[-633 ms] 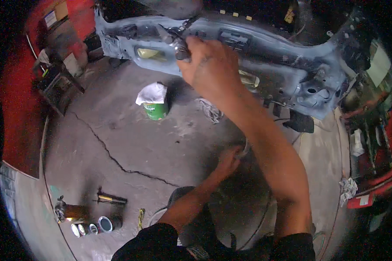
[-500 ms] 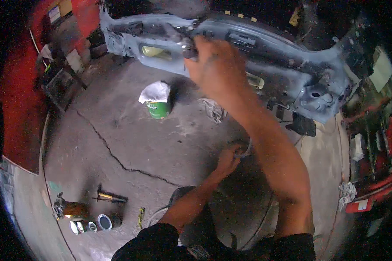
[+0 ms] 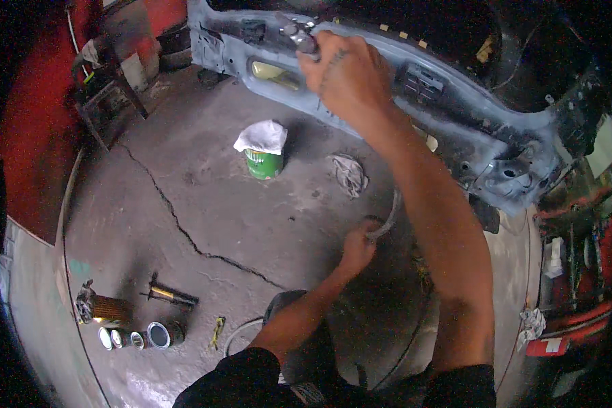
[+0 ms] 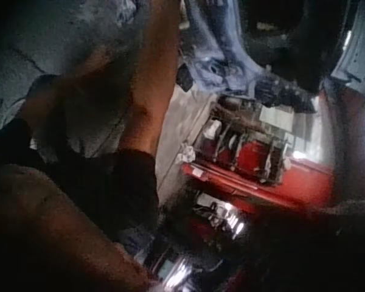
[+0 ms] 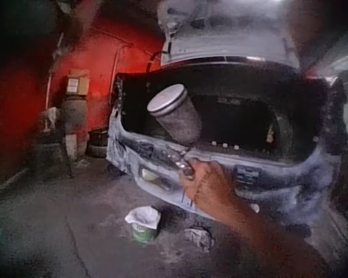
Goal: The person sprays a car body component using a spray gun, moving the tool along the surface to apply paint. Later, the person moves the spray gun to the underside of a vehicle chassis and continues to apply paint to the metal components.
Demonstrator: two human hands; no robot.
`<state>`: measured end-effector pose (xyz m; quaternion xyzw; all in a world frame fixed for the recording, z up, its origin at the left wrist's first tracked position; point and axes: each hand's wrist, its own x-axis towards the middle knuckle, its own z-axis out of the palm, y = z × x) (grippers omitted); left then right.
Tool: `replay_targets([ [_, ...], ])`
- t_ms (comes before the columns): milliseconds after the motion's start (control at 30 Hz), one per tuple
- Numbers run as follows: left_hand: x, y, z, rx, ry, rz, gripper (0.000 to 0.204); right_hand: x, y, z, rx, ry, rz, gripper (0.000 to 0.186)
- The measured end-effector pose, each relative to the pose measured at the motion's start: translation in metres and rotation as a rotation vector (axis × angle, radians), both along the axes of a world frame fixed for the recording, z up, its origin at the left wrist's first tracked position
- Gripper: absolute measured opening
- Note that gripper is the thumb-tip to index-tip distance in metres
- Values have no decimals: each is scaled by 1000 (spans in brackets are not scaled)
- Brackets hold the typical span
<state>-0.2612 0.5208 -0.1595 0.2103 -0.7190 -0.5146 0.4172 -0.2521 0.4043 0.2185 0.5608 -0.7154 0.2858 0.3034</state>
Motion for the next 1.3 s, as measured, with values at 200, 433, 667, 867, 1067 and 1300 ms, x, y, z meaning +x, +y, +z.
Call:
replay_targets([
  [200,0,-20,-43,-143,-138,-193,37,-11,34,-49,-143,-45,225,29],
  [433,-7,24,-15,-511,-420,-554,32,-46,226,-122,-197,-296,-165,29],
  [667,-22,67,-47,-830,-509,-739,33,-74,337,-149,-358,-699,-597,22],
  [867,-24,80,-31,-899,-620,-810,40,-92,336,-159,-245,-663,-651,22],
  [1067,-21,79,-34,-870,-618,-764,40,-103,322,-169,-253,-606,-497,21],
  [1300,-20,74,-47,-948,-598,-758,44,-101,330,-173,-310,-703,-536,22],
])
